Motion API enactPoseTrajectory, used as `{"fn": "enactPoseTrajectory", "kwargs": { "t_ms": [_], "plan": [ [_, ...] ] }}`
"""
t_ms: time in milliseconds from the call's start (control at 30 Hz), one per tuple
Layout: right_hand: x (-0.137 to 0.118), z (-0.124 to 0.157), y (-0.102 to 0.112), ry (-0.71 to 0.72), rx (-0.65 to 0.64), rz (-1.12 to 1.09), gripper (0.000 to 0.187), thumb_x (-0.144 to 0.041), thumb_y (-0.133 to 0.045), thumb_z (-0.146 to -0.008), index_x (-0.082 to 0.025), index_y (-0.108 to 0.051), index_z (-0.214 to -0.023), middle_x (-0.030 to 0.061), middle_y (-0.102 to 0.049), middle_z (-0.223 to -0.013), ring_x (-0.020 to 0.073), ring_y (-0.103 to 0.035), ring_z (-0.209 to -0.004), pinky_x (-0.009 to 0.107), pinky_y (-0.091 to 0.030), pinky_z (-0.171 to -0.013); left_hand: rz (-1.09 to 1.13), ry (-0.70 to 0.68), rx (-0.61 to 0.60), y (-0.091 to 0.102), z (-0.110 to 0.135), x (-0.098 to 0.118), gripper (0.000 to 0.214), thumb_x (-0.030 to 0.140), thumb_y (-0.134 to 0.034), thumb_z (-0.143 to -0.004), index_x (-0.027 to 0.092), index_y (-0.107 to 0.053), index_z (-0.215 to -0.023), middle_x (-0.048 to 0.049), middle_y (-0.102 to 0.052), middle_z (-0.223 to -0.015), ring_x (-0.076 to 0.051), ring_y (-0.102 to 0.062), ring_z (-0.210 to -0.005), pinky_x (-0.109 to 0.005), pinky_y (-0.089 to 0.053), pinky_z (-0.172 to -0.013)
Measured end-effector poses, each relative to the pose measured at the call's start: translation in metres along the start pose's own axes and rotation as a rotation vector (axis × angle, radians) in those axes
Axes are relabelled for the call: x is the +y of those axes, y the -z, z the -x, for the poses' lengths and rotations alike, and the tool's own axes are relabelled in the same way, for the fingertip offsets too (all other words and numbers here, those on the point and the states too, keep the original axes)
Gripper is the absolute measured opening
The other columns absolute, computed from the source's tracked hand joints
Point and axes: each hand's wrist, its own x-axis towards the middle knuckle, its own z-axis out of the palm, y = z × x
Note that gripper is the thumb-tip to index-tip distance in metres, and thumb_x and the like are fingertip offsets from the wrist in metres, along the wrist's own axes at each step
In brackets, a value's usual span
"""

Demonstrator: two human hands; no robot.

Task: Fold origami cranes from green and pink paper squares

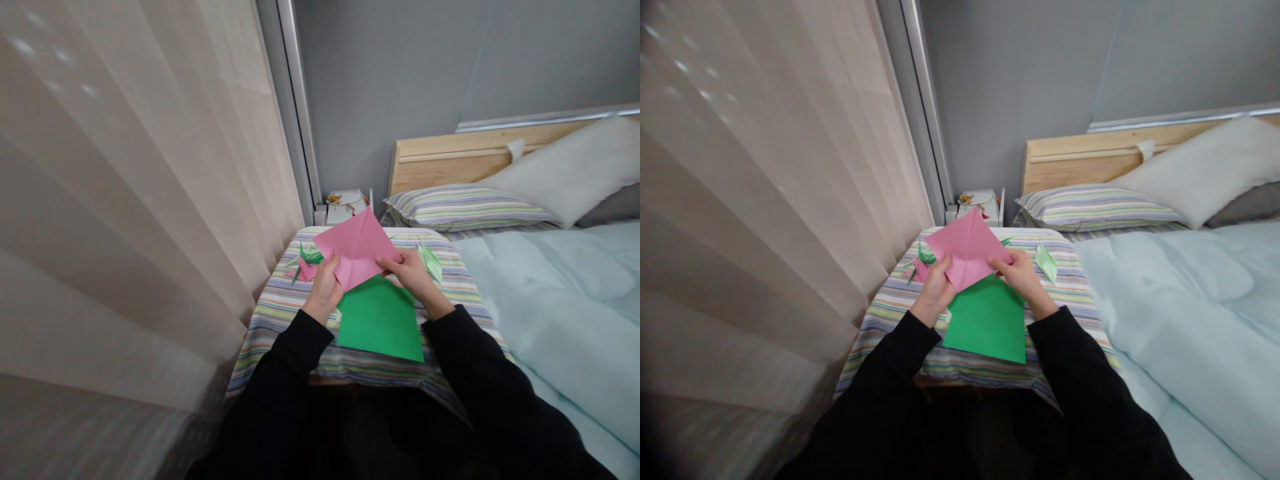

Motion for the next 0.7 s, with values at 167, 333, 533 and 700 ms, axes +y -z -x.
{"fn": "enactPoseTrajectory", "kwargs": {
  "t_ms": [167,333,533,700],
  "plan": [
    [-0.004,-0.004,0.005,0.115,0.109,-0.124,0.032,-0.031,-0.086,-0.065,-0.023,-0.08,-0.095,0.0033,-0.08,-0.095,0.0216,-0.07,-0.083,0.038,-0.058,-0.081,0.028,0.014,-0.004,0.005,-0.001,-0.002,0.036,0.03,-0.077,-0.084,0.015,-0.067,-0.116,-0.0129,-0.076,-0.119,-0.029,-0.068,-0.123,-0.046,-0.053,-0.109],
    [-0.007,0.0,0.003,0.151,0.06,-0.068,0.024,-0.03,-0.084,-0.068,-0.022,-0.082,-0.09,0.0022,-0.078,-0.089,0.0199,-0.067,-0.08,0.035,-0.054,-0.078,0.045,0.099,-0.059,0.003,0.001,-0.001,0.039,0.028,-0.074,-0.085,0.016,-0.065,-0.122,-0.0132,-0.076,-0.122,-0.031,-0.066,-0.126,-0.05,-0.052,-0.111],
    [-0.009,0.002,0.007,0.075,0.084,0.141,0.032,-0.045,-0.08,-0.073,-0.018,-0.067,-0.061,-0.0026,-0.053,-0.052,0.0128,-0.045,-0.051,0.027,-0.035,-0.048,0.08,0.086,-0.078,0.0,0.003,-0.001,0.042,0.024,-0.075,-0.083,0.013,-0.066,-0.122,-0.0148,-0.076,-0.121,-0.033,-0.067,-0.124,-0.05,-0.052,-0.11],
    [-0.011,0.004,0.008,0.037,-0.028,0.13,0.03,-0.045,-0.08,-0.073,-0.02,-0.064,-0.067,-0.0021,-0.057,-0.055,0.013,-0.05,-0.047,0.026,-0.037,-0.045,0.008,0.065,-0.025,0.0,0.005,-0.002,0.05,0.018,-0.085,-0.072,0.014,-0.069,-0.119,-0.0121,-0.078,-0.116,-0.03,-0.071,-0.115,-0.047,-0.052,-0.108]
  ]
}}
